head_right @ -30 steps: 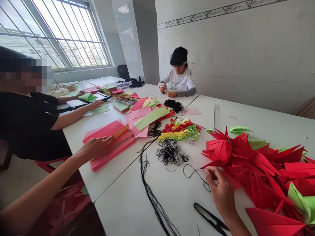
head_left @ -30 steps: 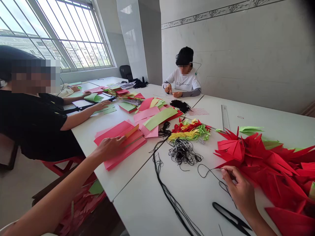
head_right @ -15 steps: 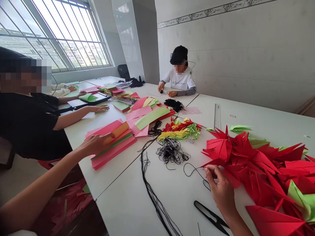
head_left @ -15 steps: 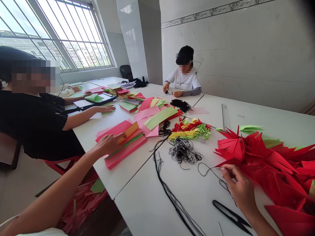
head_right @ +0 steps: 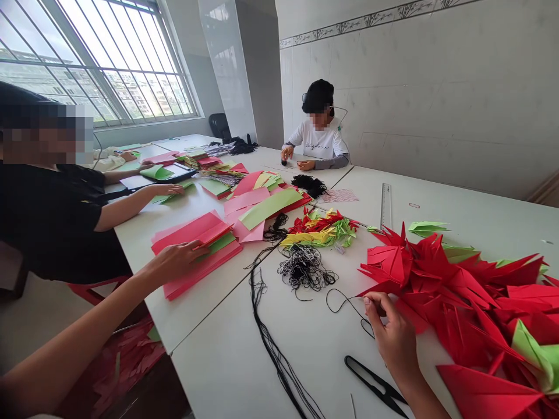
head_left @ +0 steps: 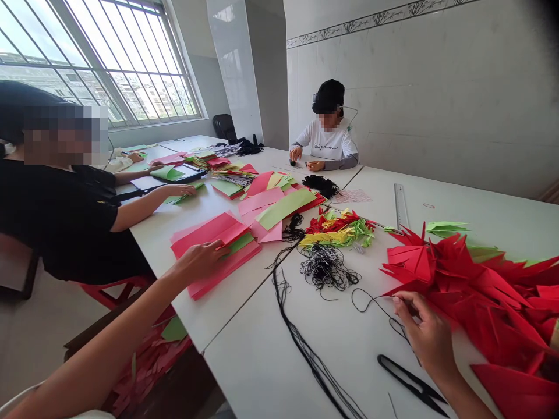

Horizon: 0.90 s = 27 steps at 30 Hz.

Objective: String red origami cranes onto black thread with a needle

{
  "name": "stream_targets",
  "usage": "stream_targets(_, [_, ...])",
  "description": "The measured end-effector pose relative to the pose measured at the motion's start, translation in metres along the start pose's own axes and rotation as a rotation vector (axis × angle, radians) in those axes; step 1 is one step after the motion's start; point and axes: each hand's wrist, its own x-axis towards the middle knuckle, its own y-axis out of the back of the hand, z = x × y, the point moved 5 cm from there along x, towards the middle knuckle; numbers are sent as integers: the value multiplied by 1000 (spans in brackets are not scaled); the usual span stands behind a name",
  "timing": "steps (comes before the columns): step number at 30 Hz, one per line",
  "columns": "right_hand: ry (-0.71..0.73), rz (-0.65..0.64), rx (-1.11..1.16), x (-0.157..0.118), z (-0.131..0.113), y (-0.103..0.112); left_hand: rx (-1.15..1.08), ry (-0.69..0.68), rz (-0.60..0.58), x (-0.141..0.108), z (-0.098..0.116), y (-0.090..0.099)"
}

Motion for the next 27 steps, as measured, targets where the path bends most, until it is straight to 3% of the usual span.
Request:
stream_targets(7, [2, 11, 1, 1, -4, 1, 18, 27, -73, 2, -2, 0])
stream_targets(19, [-4, 11, 4, 0, -2, 1, -55, 37, -92, 5, -15, 2])
stream_targets(27, [26, 24, 18, 0, -5, 0, 81, 153, 11, 2, -4, -9])
